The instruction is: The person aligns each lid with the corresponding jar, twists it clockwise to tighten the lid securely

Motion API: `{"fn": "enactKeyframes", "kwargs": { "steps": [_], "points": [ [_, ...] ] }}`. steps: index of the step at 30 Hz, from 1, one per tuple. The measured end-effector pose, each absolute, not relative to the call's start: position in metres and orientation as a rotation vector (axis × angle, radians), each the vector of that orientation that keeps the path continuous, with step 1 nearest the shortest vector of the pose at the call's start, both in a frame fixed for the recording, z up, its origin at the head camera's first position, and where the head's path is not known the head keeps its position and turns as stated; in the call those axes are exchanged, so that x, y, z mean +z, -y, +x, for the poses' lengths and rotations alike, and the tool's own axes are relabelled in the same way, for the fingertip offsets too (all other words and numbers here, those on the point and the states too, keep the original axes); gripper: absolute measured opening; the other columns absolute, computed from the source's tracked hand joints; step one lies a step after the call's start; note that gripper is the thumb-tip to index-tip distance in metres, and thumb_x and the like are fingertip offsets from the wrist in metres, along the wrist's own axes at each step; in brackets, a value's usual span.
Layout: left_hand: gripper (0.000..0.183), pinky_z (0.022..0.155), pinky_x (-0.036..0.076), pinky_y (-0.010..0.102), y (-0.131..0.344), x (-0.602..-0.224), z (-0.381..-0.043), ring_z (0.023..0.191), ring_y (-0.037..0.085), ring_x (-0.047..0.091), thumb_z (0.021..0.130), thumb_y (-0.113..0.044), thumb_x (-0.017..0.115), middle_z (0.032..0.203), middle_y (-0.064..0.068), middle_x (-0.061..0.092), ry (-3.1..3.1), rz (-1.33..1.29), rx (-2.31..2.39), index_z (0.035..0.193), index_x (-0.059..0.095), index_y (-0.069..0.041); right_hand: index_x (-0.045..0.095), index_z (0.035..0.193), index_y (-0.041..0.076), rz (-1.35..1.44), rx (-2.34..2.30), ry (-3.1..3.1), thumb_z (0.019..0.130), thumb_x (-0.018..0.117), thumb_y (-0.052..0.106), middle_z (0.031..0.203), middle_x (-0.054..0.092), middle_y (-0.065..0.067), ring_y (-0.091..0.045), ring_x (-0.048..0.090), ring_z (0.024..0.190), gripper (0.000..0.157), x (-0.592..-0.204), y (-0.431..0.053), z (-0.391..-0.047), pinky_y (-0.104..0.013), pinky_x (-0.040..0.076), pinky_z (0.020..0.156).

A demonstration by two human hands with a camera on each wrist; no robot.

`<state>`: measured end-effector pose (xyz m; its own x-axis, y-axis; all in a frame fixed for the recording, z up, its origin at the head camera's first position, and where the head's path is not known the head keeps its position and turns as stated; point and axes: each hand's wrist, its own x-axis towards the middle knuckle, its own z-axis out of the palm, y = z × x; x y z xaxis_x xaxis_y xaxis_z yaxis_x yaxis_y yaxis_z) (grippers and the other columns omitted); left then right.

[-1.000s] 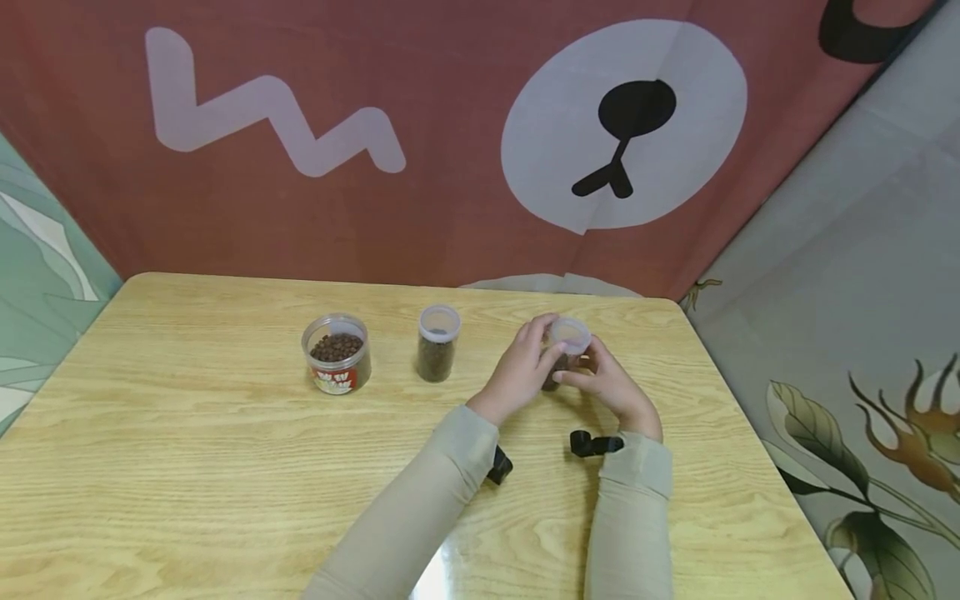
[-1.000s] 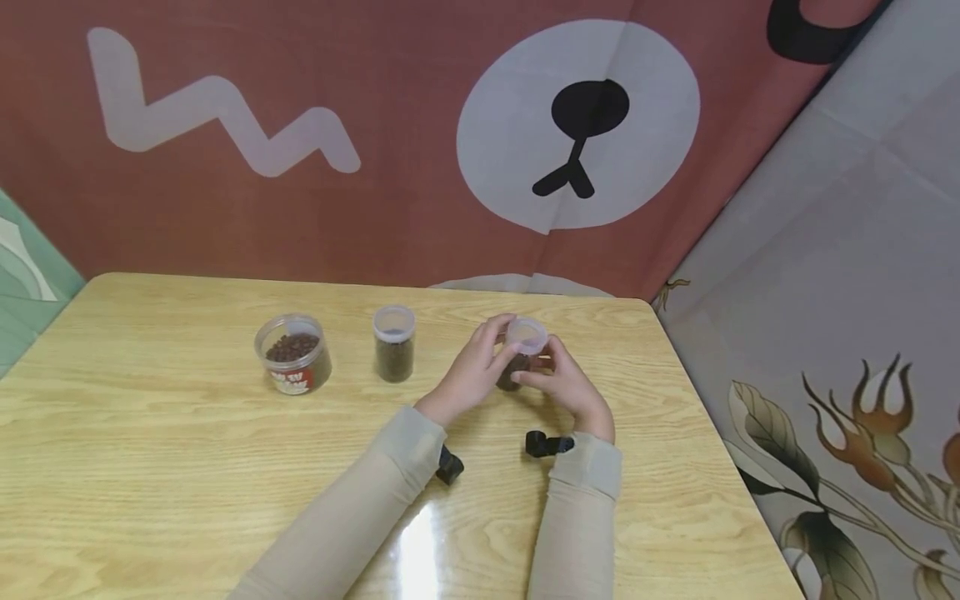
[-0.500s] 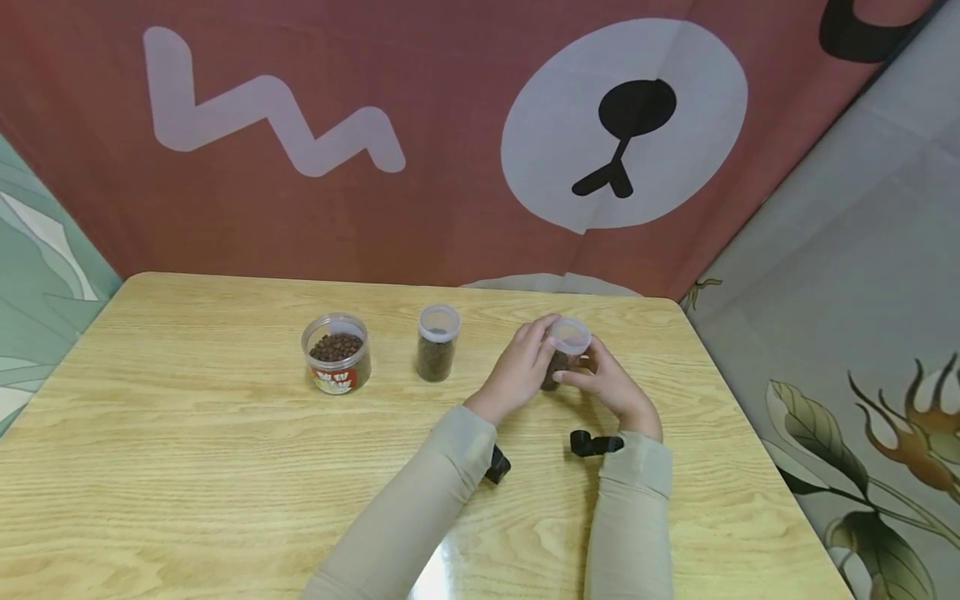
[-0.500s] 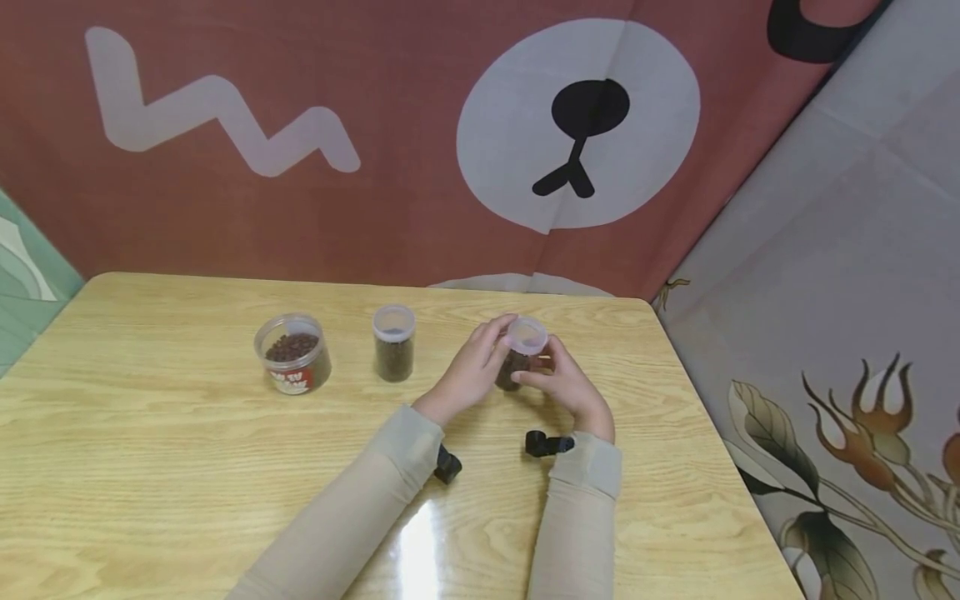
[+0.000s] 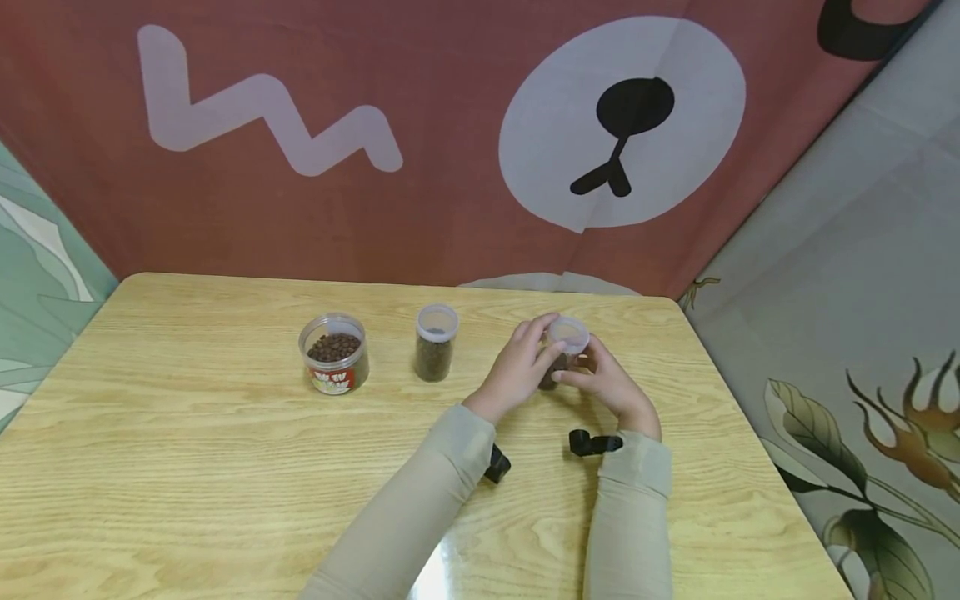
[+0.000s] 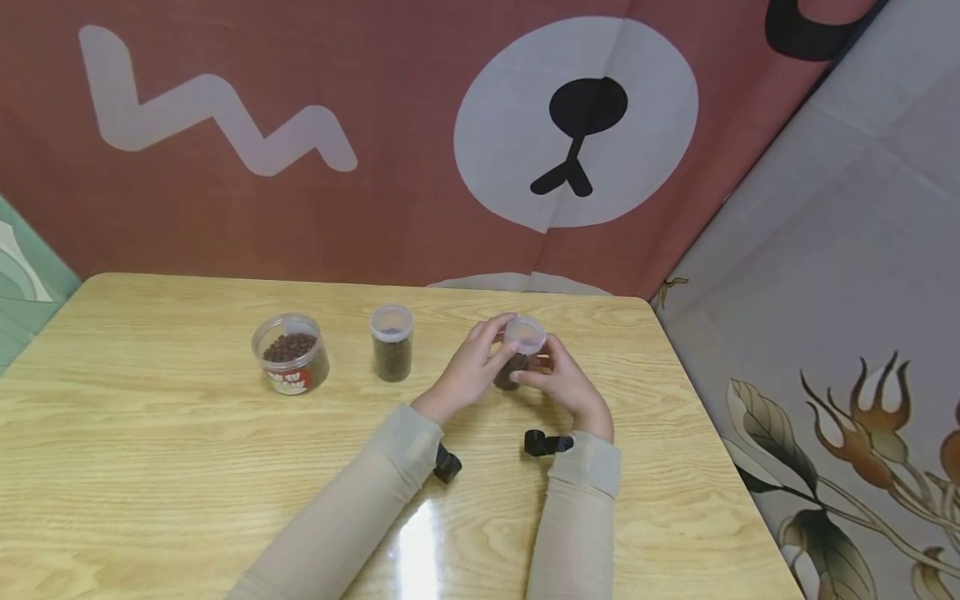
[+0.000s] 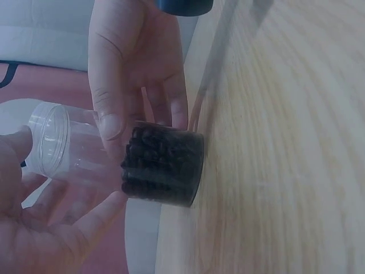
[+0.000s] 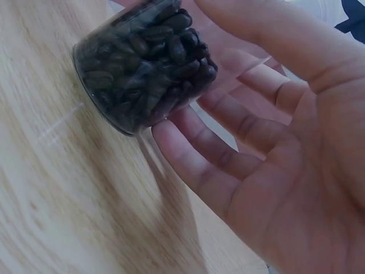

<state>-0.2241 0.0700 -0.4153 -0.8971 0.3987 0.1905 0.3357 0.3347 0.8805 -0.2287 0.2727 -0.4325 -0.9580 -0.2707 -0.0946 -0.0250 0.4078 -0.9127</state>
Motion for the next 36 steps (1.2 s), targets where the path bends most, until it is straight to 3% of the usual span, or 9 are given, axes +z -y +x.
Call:
{"fn": "enactKeyframes", "kwargs": {
  "steps": [7, 13, 24, 36],
  "points": [
    [0.056, 0.106, 0.048, 0.044, -0.069, -0.415, -0.224, 0.134, 0.026, 0.048, 0.110, -0.037, 0.042, 0.147, 0.015, 0.043, -2.501, 0.697, 1.636, 0.160, 0.028, -0.015, 0.039, 0.155, 0.013, -0.313, -1.603, -2.417, 0.095, 0.072, 0.011, 0.142, 0.049, -0.015, -0.038, 0.048, 0.127, 0.068, -0.435, -0.279, -0.229, -0.046, 0.047, 0.097],
    [0.055, 0.108, 0.046, 0.043, -0.070, -0.417, -0.225, 0.136, 0.026, 0.046, 0.111, -0.036, 0.040, 0.150, 0.014, 0.041, -2.501, 0.698, 1.627, 0.160, 0.028, -0.016, 0.042, 0.152, 0.005, -0.305, -1.616, -2.410, 0.096, 0.071, 0.009, 0.141, 0.051, -0.020, -0.036, 0.051, 0.129, 0.064, -0.437, -0.284, -0.227, -0.034, 0.051, 0.096],
    [0.050, 0.114, 0.041, 0.039, -0.070, -0.418, -0.226, 0.140, 0.028, 0.045, 0.111, -0.030, 0.038, 0.152, 0.015, 0.042, -2.473, 0.730, 1.716, 0.156, 0.030, -0.009, 0.045, 0.147, -0.003, -0.317, -1.691, -2.370, 0.095, 0.070, 0.002, 0.134, 0.057, -0.021, -0.013, 0.063, 0.112, 0.058, -0.441, -0.285, -0.228, -0.024, 0.053, 0.092],
    [0.054, 0.109, 0.046, 0.034, -0.075, -0.416, -0.224, 0.136, 0.026, 0.048, 0.105, -0.034, 0.055, 0.148, 0.014, 0.045, -2.478, 0.653, 1.769, 0.151, 0.038, -0.009, 0.048, 0.146, 0.000, -0.302, -1.683, -2.382, 0.095, 0.072, 0.006, 0.131, 0.060, -0.006, -0.014, 0.061, 0.115, 0.057, -0.440, -0.285, -0.228, -0.025, 0.053, 0.092]
  ]
}}
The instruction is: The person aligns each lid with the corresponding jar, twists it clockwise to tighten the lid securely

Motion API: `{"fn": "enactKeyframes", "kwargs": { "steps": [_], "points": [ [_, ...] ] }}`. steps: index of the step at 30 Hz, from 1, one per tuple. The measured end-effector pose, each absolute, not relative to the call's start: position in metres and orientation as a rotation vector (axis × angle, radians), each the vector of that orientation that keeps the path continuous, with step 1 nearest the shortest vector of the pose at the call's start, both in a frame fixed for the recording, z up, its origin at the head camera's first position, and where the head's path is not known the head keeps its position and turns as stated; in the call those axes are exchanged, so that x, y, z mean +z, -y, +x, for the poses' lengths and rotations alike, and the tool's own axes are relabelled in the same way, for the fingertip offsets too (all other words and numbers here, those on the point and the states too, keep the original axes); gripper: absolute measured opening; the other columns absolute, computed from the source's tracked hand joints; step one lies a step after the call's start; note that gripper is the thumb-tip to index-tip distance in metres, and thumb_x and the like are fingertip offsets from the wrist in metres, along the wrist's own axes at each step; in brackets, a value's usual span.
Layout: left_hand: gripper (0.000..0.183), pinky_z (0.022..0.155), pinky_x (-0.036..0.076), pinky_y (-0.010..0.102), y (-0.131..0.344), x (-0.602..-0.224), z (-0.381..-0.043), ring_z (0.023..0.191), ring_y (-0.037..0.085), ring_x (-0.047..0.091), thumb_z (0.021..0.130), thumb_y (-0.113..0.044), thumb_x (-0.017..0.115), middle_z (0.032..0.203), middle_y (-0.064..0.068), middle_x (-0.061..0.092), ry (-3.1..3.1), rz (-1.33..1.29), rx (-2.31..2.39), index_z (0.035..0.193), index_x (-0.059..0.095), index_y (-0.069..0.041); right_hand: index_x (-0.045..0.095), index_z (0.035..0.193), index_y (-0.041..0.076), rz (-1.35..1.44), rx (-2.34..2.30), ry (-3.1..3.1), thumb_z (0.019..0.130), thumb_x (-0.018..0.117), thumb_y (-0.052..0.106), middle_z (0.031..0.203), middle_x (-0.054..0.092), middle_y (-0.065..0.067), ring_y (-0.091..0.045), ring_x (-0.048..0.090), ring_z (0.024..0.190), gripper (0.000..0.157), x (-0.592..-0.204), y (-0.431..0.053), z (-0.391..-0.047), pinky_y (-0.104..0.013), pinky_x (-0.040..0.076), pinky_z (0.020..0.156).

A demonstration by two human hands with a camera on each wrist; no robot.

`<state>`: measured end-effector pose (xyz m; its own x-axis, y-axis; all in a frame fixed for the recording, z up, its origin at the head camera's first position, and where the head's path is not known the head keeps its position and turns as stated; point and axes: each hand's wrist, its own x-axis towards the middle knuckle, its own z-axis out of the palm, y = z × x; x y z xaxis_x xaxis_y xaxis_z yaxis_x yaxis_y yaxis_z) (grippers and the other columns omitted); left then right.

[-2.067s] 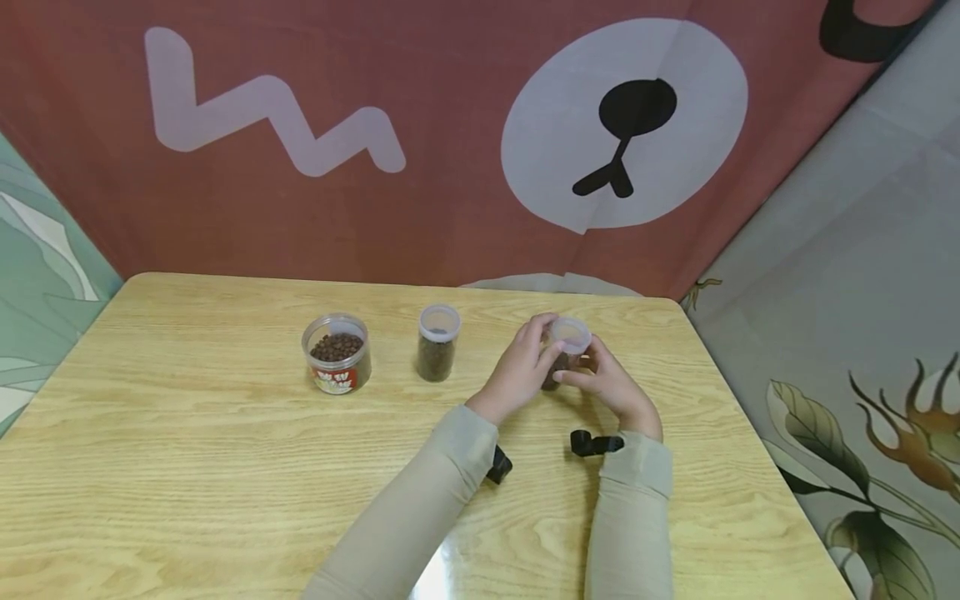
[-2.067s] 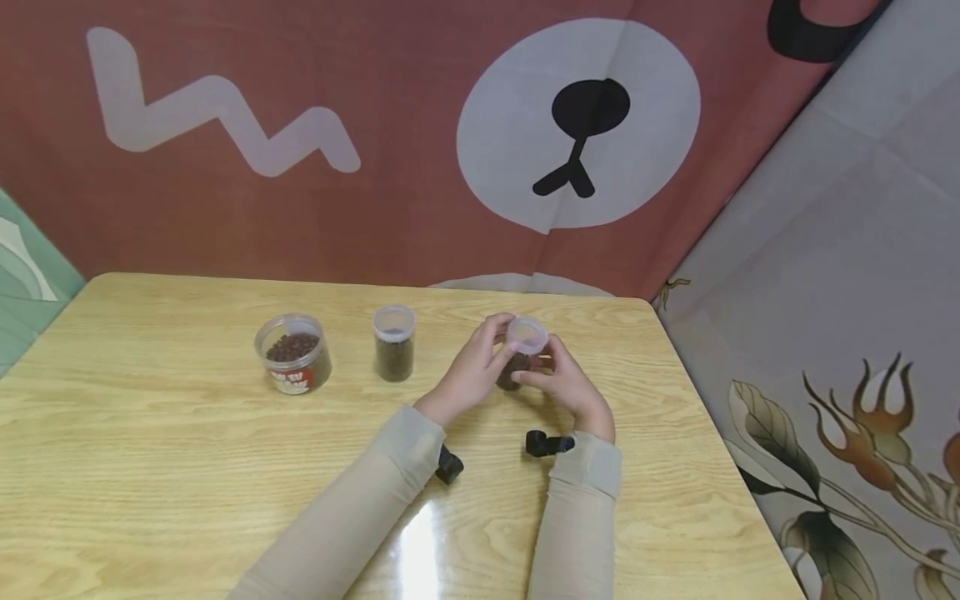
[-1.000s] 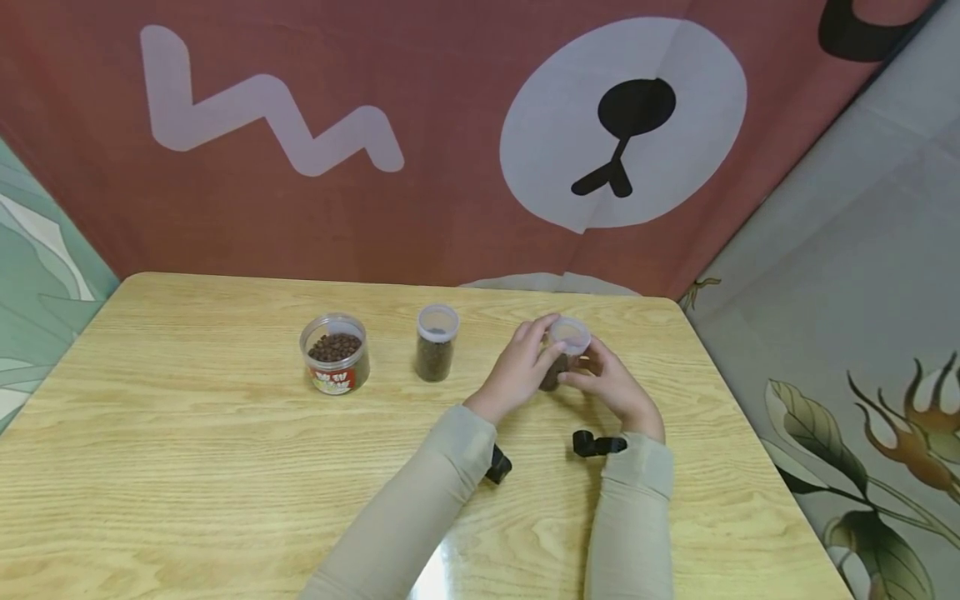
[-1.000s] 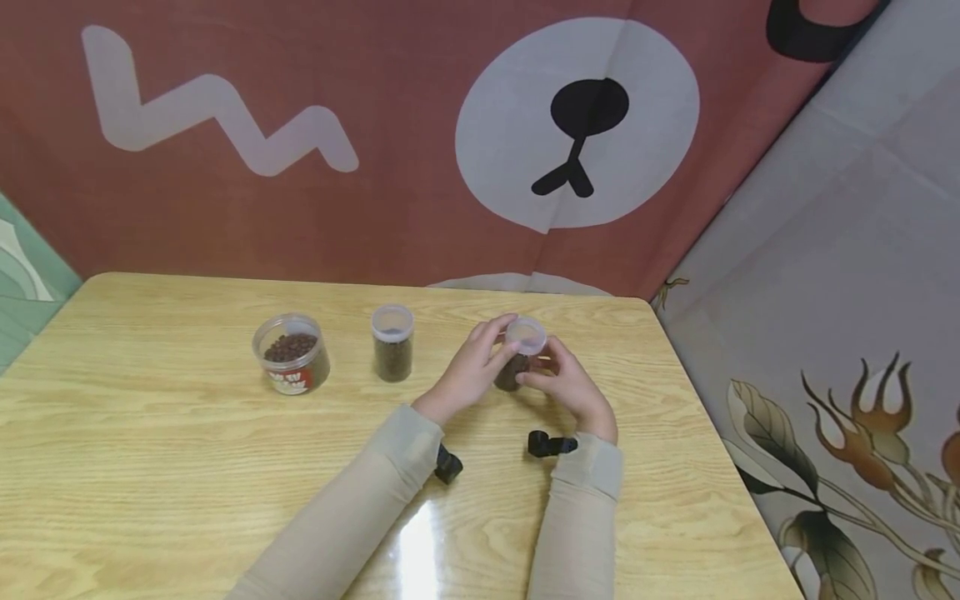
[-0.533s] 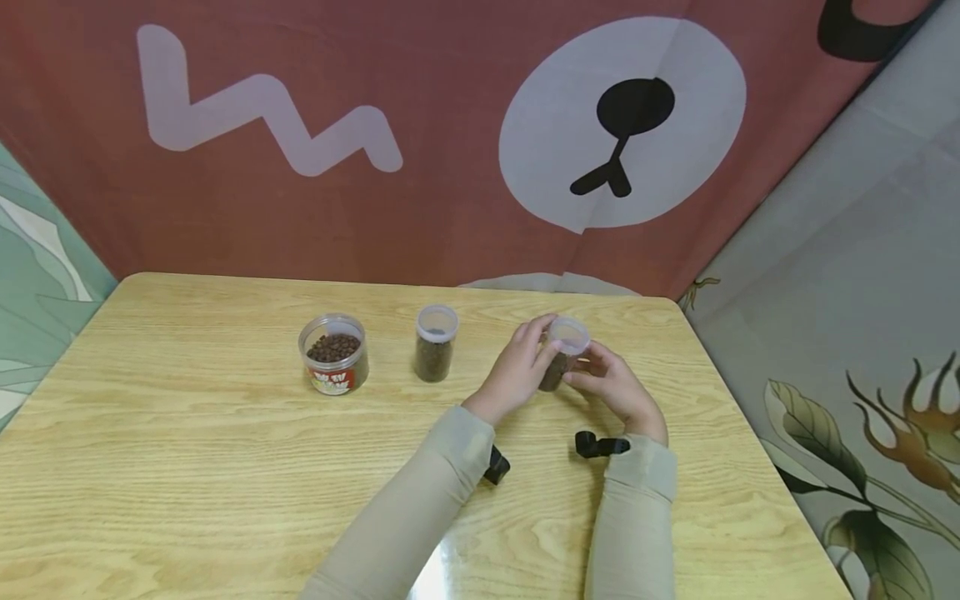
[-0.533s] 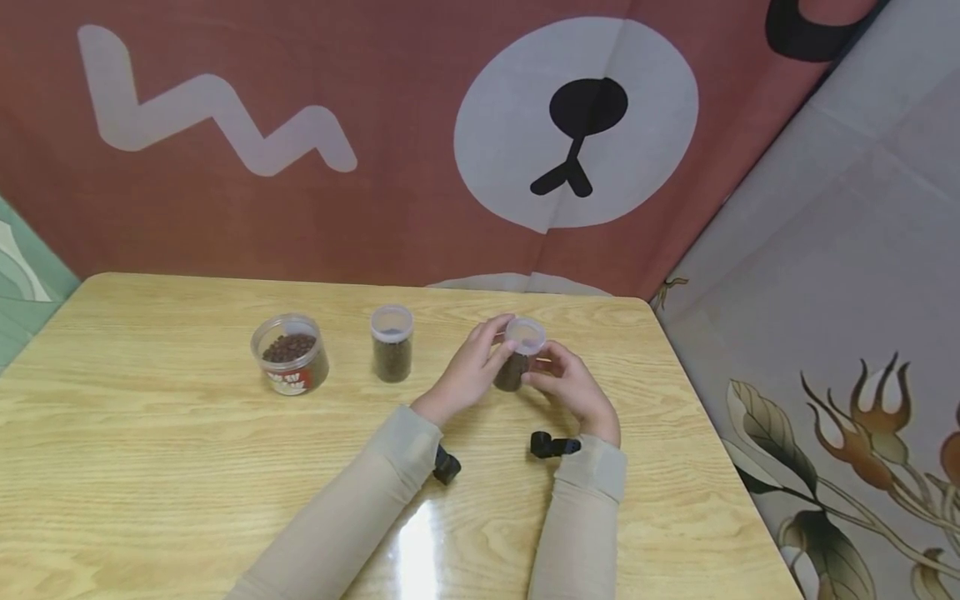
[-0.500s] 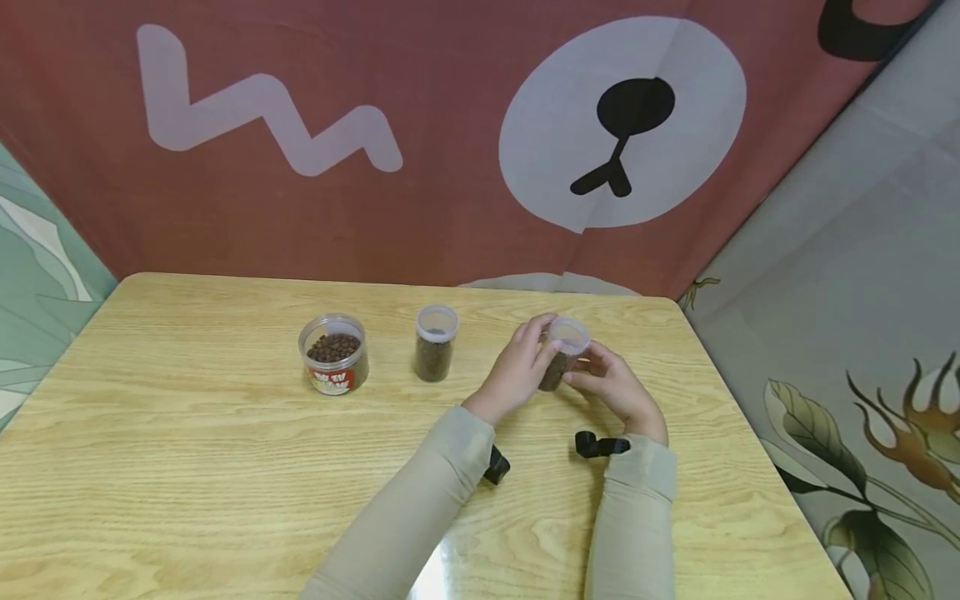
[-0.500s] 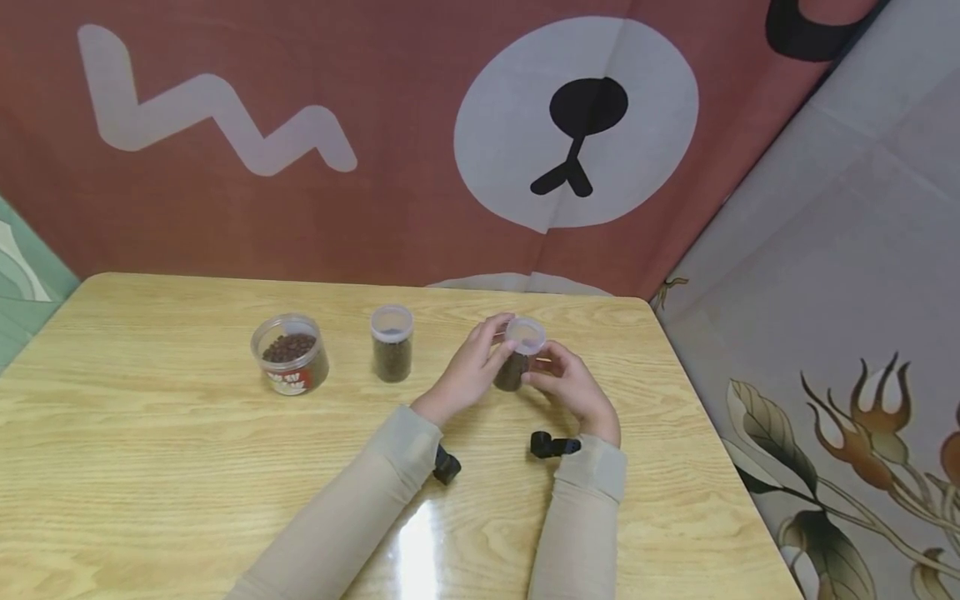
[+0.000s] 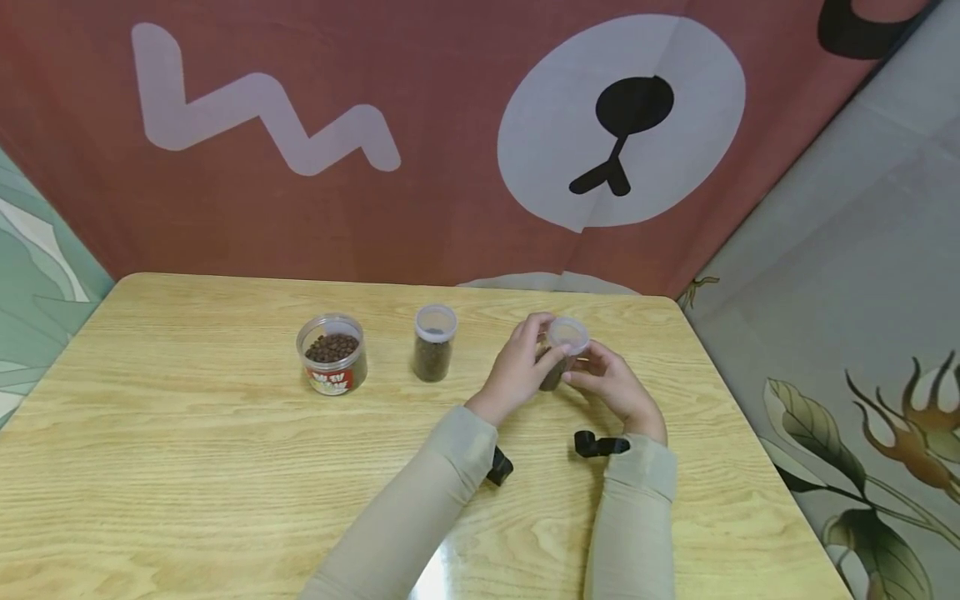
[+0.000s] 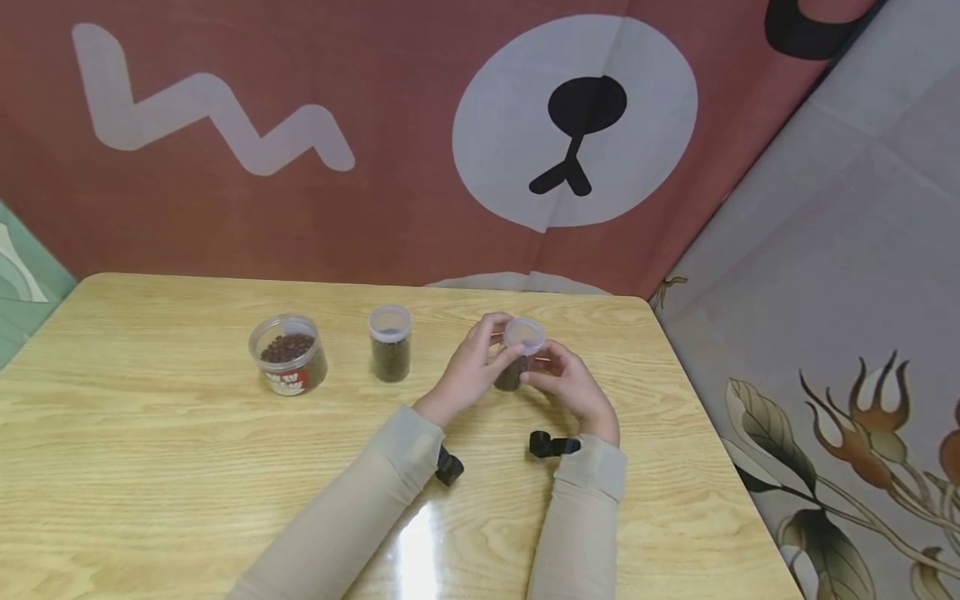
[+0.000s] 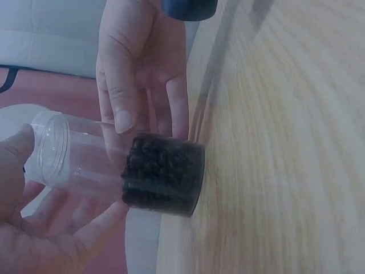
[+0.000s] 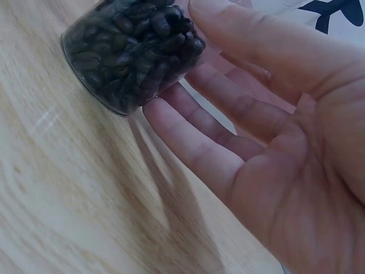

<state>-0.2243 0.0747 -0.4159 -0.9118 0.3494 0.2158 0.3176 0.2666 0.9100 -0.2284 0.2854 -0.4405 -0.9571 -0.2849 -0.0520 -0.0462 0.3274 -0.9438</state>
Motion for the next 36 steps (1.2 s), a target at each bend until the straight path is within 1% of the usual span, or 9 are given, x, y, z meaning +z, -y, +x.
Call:
{"fn": "enactKeyframes", "kwargs": {
  "steps": [4, 8, 12, 14, 19, 25, 27, 32, 36],
  "points": [
    [0.054, 0.109, 0.047, 0.037, -0.0734, -0.4164, -0.2247, 0.135, 0.028, 0.049, 0.107, -0.034, 0.051, 0.150, 0.015, 0.043, -2.498, 0.659, 1.735, 0.154, 0.037, -0.010, 0.050, 0.143, -0.002, -0.302, -1.684, -2.395, 0.094, 0.072, 0.004, 0.128, 0.060, -0.010, -0.013, 0.062, 0.111, 0.054, -0.4409, -0.2845, -0.2287, -0.024, 0.053, 0.090],
    [0.055, 0.107, 0.048, 0.043, -0.0710, -0.4159, -0.2244, 0.133, 0.028, 0.050, 0.109, -0.036, 0.046, 0.148, 0.015, 0.044, -2.515, 0.672, 1.675, 0.158, 0.033, -0.014, 0.051, 0.140, -0.002, -0.300, -1.675, -2.408, 0.094, 0.072, 0.003, 0.128, 0.059, -0.016, -0.012, 0.062, 0.110, 0.051, -0.4413, -0.2843, -0.2290, -0.024, 0.053, 0.089],
    [0.056, 0.104, 0.049, 0.045, -0.0695, -0.4160, -0.2243, 0.132, 0.028, 0.050, 0.110, -0.036, 0.042, 0.145, 0.015, 0.045, -2.511, 0.684, 1.635, 0.161, 0.029, -0.017, 0.052, 0.139, -0.002, -0.295, -1.664, -2.414, 0.094, 0.072, 0.005, 0.129, 0.059, -0.017, -0.013, 0.062, 0.110, 0.050, -0.4420, -0.2846, -0.2296, -0.024, 0.053, 0.088],
    [0.056, 0.104, 0.049, 0.046, -0.0691, -0.4165, -0.2245, 0.132, 0.028, 0.050, 0.110, -0.036, 0.041, 0.146, 0.014, 0.045, -2.512, 0.692, 1.628, 0.162, 0.027, -0.018, 0.052, 0.138, -0.001, -0.288, -1.662, -2.412, 0.094, 0.072, 0.005, 0.128, 0.059, -0.016, -0.014, 0.062, 0.110, 0.049, -0.4426, -0.2849, -0.2299, -0.025, 0.053, 0.087],
    [0.053, 0.110, 0.046, 0.042, -0.0694, -0.4193, -0.2265, 0.137, 0.027, 0.048, 0.110, -0.032, 0.041, 0.151, 0.015, 0.043, -2.511, 0.720, 1.676, 0.160, 0.026, -0.018, 0.050, 0.140, -0.002, -0.285, -1.670, -2.386, 0.095, 0.071, 0.005, 0.126, 0.059, -0.013, -0.013, 0.063, 0.109, 0.050, -0.4429, -0.2855, -0.2302, -0.025, 0.054, 0.087],
    [0.045, 0.111, 0.044, 0.039, -0.0696, -0.4214, -0.2295, 0.136, 0.025, 0.050, 0.112, -0.026, 0.038, 0.148, 0.016, 0.048, -2.505, 0.733, 1.746, 0.154, 0.030, -0.013, 0.049, 0.141, -0.004, -0.270, -1.664, -2.379, 0.096, 0.070, 0.005, 0.127, 0.059, -0.013, -0.012, 0.063, 0.108, 0.050, -0.4420, -0.2852, -0.2307, -0.024, 0.054, 0.089],
    [0.045, 0.111, 0.045, 0.038, -0.0697, -0.4212, -0.2292, 0.135, 0.026, 0.051, 0.111, -0.028, 0.040, 0.148, 0.015, 0.048, -2.496, 0.720, 1.762, 0.152, 0.032, -0.011, 0.050, 0.140, -0.003, -0.265, -1.663, -2.377, 0.096, 0.070, 0.006, 0.126, 0.059, -0.012, -0.012, 0.063, 0.108, 0.049, -0.4422, -0.2855, -0.2309, -0.025, 0.054, 0.088],
    [0.051, 0.111, 0.044, 0.034, -0.0709, -0.4208, -0.2279, 0.137, 0.026, 0.049, 0.107, -0.031, 0.053, 0.149, 0.013, 0.046, -2.450, 0.692, 1.793, 0.149, 0.035, -0.009, 0.052, 0.137, -0.002, -0.270, -1.654, -2.379, 0.096, 0.070, 0.008, 0.125, 0.060, -0.008, -0.013, 0.062, 0.109, 0.045, -0.4429, -0.2867, -0.2310, -0.025, 0.054, 0.088],
    [0.054, 0.111, 0.045, 0.033, -0.0714, -0.4208, -0.2276, 0.137, 0.026, 0.048, 0.105, -0.031, 0.055, 0.149, 0.012, 0.046, -2.450, 0.686, 1.784, 0.150, 0.036, -0.008, 0.052, 0.137, -0.001, -0.275, -1.651, -2.380, 0.097, 0.070, 0.008, 0.124, 0.060, -0.009, -0.014, 0.062, 0.109, 0.046, -0.4435, -0.2869, -0.2312, -0.026, 0.053, 0.088]
  ]
}}
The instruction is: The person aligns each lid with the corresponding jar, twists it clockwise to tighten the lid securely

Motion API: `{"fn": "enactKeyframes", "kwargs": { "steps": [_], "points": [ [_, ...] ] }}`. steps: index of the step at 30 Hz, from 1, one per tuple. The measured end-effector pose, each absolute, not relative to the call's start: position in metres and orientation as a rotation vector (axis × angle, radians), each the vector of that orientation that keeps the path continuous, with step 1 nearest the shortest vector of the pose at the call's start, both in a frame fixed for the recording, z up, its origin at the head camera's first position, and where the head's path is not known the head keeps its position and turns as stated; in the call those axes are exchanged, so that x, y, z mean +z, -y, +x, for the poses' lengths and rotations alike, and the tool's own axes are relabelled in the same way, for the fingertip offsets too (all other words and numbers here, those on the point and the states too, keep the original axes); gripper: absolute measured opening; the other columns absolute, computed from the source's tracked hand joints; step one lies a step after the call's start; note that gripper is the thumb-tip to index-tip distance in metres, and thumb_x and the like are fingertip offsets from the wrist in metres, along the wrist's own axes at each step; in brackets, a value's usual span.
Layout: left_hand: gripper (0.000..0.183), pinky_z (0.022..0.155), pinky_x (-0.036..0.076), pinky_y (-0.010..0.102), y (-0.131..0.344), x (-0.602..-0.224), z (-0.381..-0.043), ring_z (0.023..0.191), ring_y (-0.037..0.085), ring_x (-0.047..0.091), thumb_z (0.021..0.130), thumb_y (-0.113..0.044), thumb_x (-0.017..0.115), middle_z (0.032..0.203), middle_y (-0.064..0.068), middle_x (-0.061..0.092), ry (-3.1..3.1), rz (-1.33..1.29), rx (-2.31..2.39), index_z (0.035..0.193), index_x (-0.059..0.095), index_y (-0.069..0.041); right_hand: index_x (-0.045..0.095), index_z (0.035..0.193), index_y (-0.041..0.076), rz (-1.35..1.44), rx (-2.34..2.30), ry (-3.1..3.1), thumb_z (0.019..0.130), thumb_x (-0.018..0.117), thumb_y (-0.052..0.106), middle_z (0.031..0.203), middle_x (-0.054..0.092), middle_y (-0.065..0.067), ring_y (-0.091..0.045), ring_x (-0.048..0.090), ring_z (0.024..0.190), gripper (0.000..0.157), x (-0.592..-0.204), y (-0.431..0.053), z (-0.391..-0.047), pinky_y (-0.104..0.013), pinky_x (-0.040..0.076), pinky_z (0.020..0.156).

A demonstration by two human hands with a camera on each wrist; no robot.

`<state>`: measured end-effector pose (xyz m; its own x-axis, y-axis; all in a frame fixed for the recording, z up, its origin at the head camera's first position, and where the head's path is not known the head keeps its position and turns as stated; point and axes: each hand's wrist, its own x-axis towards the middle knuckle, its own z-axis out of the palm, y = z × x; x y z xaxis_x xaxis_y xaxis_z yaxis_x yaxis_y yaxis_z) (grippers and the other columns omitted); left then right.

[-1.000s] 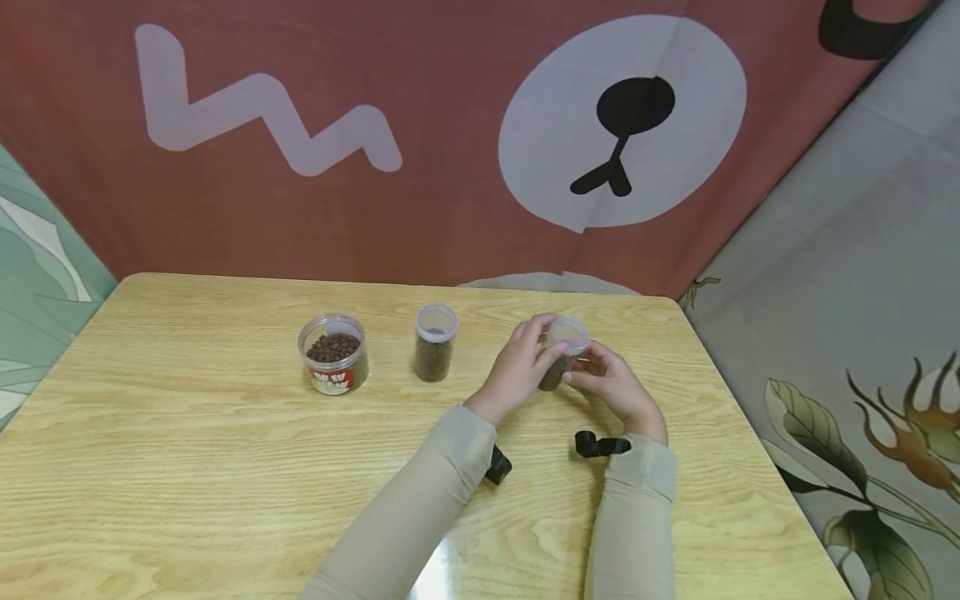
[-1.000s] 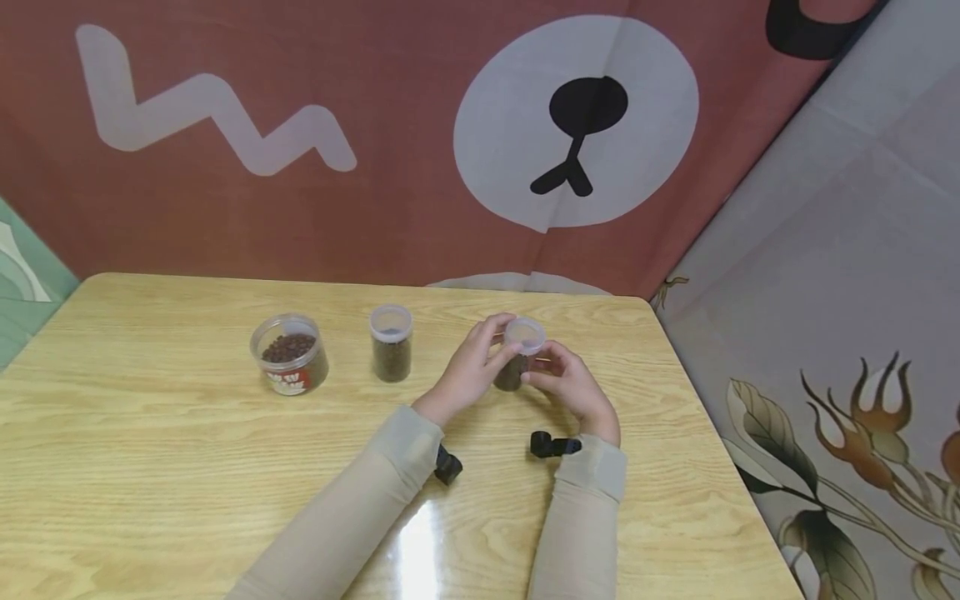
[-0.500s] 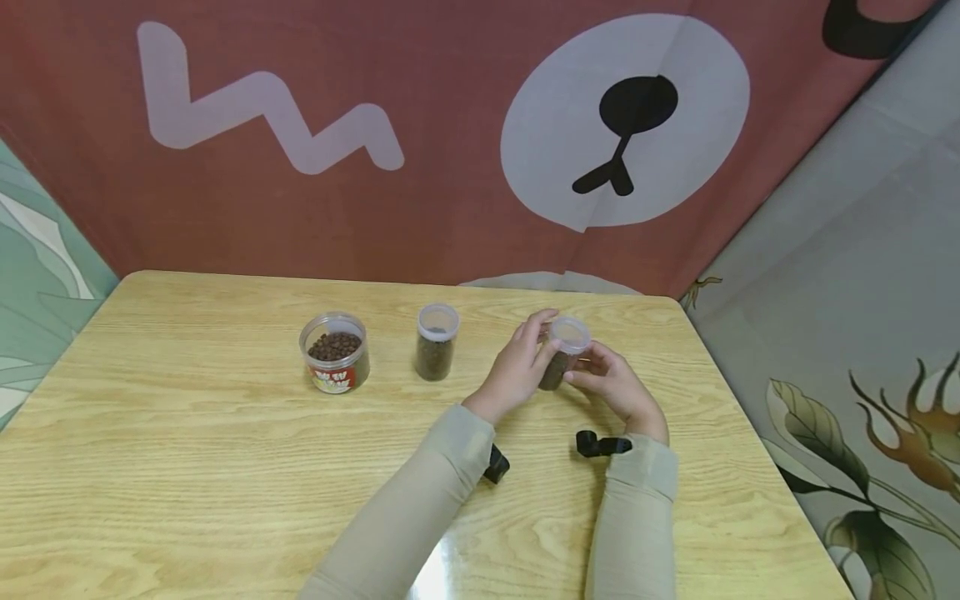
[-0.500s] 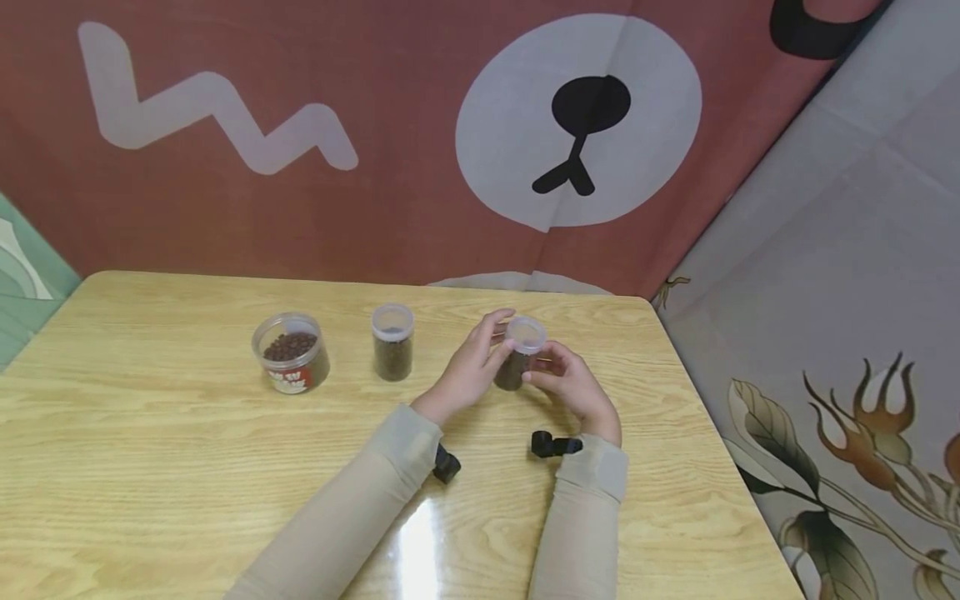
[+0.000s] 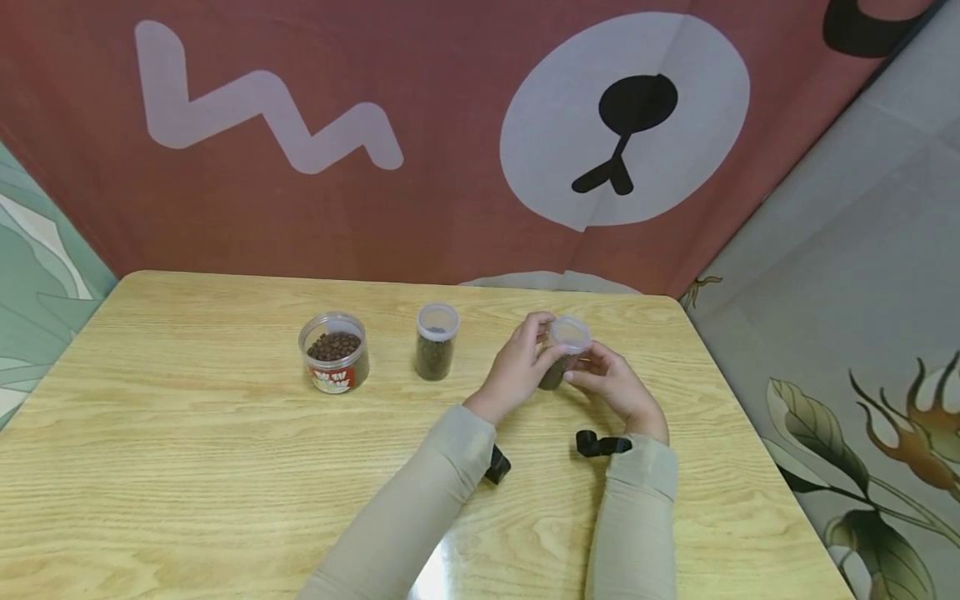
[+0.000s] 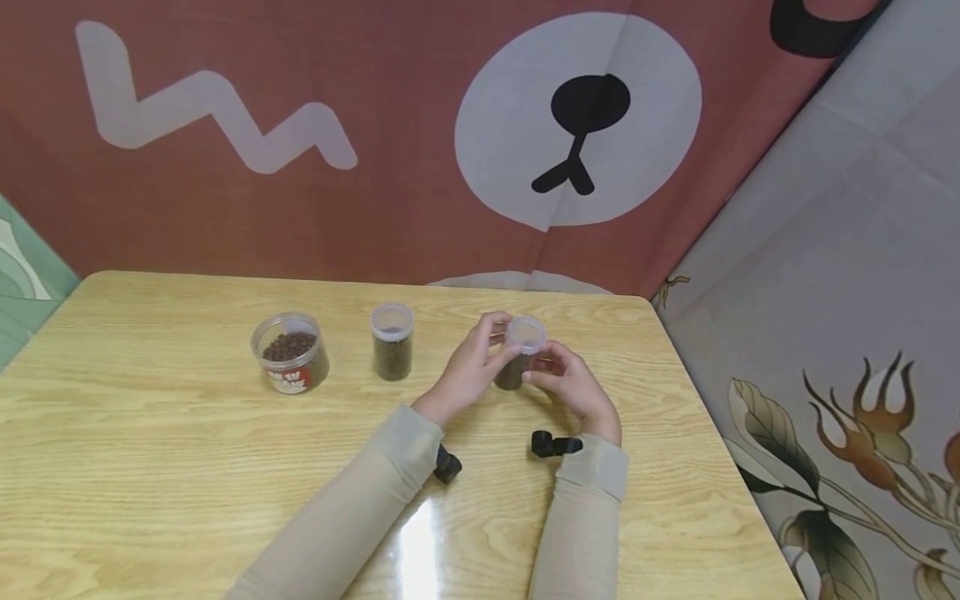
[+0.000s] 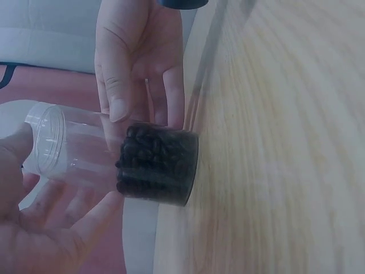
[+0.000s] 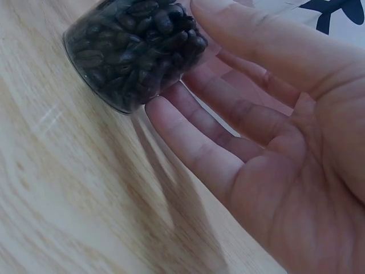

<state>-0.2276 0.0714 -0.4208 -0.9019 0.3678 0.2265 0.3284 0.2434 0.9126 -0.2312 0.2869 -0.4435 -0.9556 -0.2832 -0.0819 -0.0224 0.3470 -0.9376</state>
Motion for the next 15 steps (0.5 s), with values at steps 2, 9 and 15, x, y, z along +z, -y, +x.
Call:
{"fn": "enactKeyframes", "kwargs": {
  "steps": [2, 9, 15],
  "points": [
    [0.053, 0.110, 0.045, 0.035, -0.0714, -0.4204, -0.2274, 0.136, 0.027, 0.050, 0.106, -0.032, 0.053, 0.149, 0.012, 0.046, -2.476, 0.687, 1.757, 0.151, 0.036, -0.009, 0.051, 0.138, -0.001, -0.273, -1.654, -2.379, 0.097, 0.070, 0.008, 0.125, 0.059, -0.010, -0.014, 0.062, 0.108, 0.046, -0.4436, -0.2869, -0.2313, -0.026, 0.053, 0.087],
    [0.053, 0.108, 0.047, 0.044, -0.0705, -0.4213, -0.2263, 0.135, 0.029, 0.050, 0.109, -0.034, 0.044, 0.150, 0.015, 0.045, -2.546, 0.689, 1.653, 0.157, 0.032, -0.014, 0.050, 0.140, -0.003, -0.277, -1.664, -2.377, 0.096, 0.070, 0.007, 0.125, 0.060, -0.013, -0.014, 0.063, 0.107, 0.049, -0.4438, -0.2861, -0.2310, -0.026, 0.053, 0.088],
    [0.053, 0.107, 0.047, 0.048, -0.0707, -0.4232, -0.2266, 0.134, 0.029, 0.050, 0.111, -0.032, 0.038, 0.148, 0.015, 0.045, -2.572, 0.711, 1.608, 0.160, 0.028, -0.016, 0.051, 0.139, -0.003, -0.262, -1.659, -2.381, 0.096, 0.070, 0.007, 0.125, 0.060, -0.013, -0.014, 0.063, 0.108, 0.048, -0.4433, -0.2858, -0.2306, -0.025, 0.053, 0.088]
  ]
}}
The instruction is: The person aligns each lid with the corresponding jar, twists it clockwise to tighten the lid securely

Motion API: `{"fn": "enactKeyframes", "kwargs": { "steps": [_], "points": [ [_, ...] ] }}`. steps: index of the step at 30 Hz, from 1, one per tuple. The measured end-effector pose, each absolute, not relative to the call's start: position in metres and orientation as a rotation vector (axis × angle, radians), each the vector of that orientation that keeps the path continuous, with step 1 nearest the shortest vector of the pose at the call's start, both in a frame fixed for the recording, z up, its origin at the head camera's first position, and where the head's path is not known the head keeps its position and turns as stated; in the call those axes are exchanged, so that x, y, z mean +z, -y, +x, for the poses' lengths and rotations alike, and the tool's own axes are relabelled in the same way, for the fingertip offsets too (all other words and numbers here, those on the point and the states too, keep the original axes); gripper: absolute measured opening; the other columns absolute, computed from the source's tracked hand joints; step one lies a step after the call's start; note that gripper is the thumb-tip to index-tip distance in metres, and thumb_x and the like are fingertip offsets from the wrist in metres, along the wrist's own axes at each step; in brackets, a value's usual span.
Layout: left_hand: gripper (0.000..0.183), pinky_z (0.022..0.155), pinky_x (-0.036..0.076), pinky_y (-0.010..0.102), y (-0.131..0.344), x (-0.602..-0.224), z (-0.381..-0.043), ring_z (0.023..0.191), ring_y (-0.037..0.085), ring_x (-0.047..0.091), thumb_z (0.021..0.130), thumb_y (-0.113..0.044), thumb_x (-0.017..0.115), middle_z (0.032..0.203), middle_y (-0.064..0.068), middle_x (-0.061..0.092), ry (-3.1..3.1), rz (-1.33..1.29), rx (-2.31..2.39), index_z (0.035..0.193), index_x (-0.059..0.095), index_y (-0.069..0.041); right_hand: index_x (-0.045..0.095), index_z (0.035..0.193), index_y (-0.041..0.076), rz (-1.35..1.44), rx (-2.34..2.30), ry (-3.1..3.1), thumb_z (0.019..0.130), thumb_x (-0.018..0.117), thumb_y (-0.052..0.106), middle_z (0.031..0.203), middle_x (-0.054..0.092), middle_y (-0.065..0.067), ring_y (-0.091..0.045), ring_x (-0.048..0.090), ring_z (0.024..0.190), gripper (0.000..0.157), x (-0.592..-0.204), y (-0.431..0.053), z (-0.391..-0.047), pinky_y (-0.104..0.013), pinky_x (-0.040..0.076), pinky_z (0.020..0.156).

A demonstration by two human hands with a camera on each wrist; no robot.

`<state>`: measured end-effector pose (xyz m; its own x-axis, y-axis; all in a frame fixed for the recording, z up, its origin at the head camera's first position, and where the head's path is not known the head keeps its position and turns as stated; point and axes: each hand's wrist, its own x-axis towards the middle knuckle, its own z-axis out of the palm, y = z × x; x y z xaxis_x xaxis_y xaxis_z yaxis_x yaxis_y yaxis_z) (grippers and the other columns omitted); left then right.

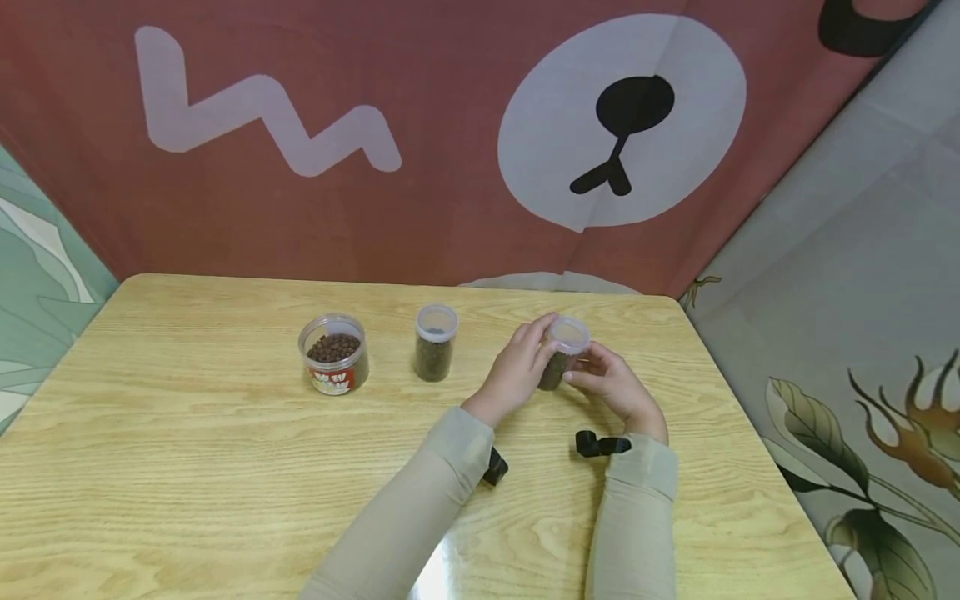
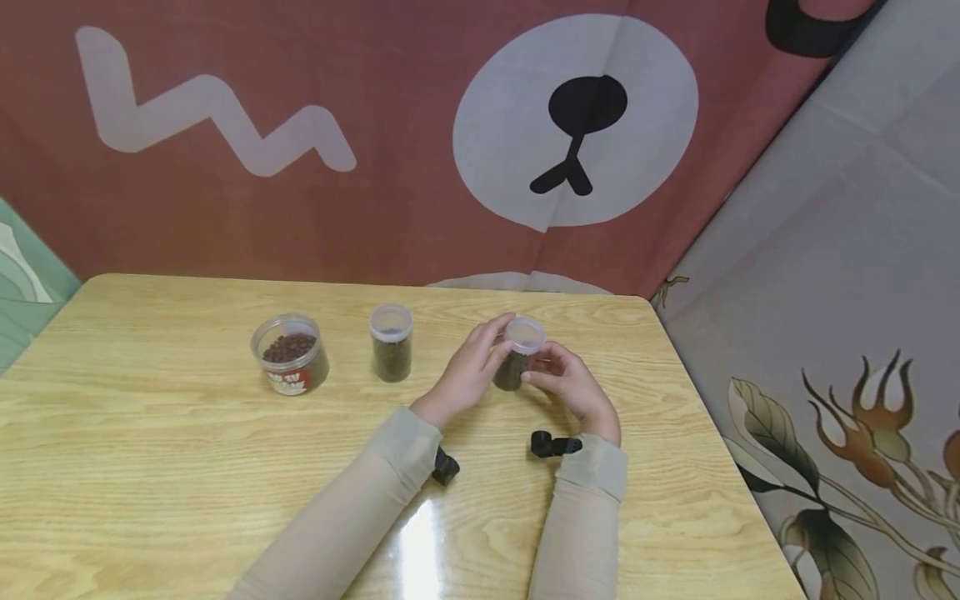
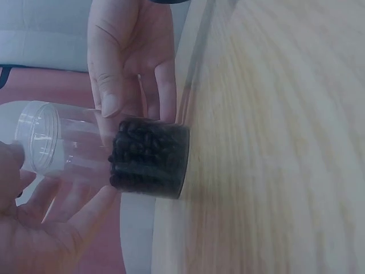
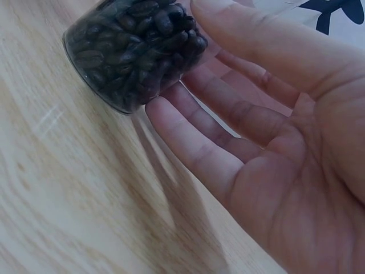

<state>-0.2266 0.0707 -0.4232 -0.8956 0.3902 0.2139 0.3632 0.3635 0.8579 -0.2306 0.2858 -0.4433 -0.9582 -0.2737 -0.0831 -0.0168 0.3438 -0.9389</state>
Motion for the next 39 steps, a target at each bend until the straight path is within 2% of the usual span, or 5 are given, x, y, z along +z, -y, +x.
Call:
{"fn": "enactKeyframes", "kwargs": {
  "steps": [13, 23, 30, 34, 39],
  "points": [
    [0.050, 0.110, 0.045, 0.035, -0.0742, -0.4215, -0.2238, 0.138, 0.028, 0.048, 0.109, -0.035, 0.046, 0.151, 0.014, 0.044, -2.536, 0.673, 1.734, 0.151, 0.033, -0.011, 0.053, 0.133, -0.002, -0.246, -1.658, -2.375, 0.096, 0.071, 0.009, 0.124, 0.059, -0.009, -0.014, 0.062, 0.108, 0.042, -0.4419, -0.2845, -0.2300, -0.025, 0.053, 0.088],
    [0.049, 0.106, 0.048, 0.046, -0.0741, -0.4197, -0.2238, 0.133, 0.029, 0.052, 0.111, -0.035, 0.037, 0.143, 0.016, 0.049, -2.620, 0.687, 1.623, 0.155, 0.034, -0.013, 0.052, 0.135, -0.004, -0.257, -1.679, -2.358, 0.096, 0.069, 0.006, 0.118, 0.060, -0.005, -0.013, 0.063, 0.104, 0.044, -0.4422, -0.2850, -0.2295, -0.026, 0.053, 0.086],
    [0.056, 0.104, 0.050, 0.045, -0.0753, -0.4212, -0.2225, 0.133, 0.029, 0.052, 0.108, -0.039, 0.047, 0.145, 0.016, 0.047, -2.572, 0.657, 1.678, 0.156, 0.032, -0.014, 0.051, 0.139, -0.002, -0.259, -1.660, -2.368, 0.097, 0.070, 0.009, 0.126, 0.060, -0.010, -0.013, 0.062, 0.108, 0.047, -0.4429, -0.2858, -0.2297, -0.025, 0.053, 0.089],
    [0.057, 0.102, 0.052, 0.045, -0.0777, -0.4204, -0.2224, 0.129, 0.028, 0.055, 0.106, -0.041, 0.052, 0.141, 0.015, 0.050, -2.603, 0.630, 1.683, 0.153, 0.035, -0.014, 0.051, 0.139, -0.001, -0.278, -1.668, -2.359, 0.097, 0.070, 0.011, 0.125, 0.061, -0.007, -0.014, 0.063, 0.109, 0.047, -0.4440, -0.2872, -0.2307, -0.026, 0.053, 0.089],
    [0.055, 0.099, 0.053, 0.043, -0.0782, -0.4201, -0.2224, 0.124, 0.027, 0.058, 0.106, -0.041, 0.050, 0.138, 0.013, 0.051, -2.615, 0.609, 1.658, 0.153, 0.036, -0.017, 0.054, 0.135, 0.001, -0.287, -1.681, -2.354, 0.097, 0.070, 0.009, 0.124, 0.062, -0.006, -0.014, 0.063, 0.109, 0.043, -0.4449, -0.2875, -0.2313, -0.025, 0.054, 0.089]
  ]
}}
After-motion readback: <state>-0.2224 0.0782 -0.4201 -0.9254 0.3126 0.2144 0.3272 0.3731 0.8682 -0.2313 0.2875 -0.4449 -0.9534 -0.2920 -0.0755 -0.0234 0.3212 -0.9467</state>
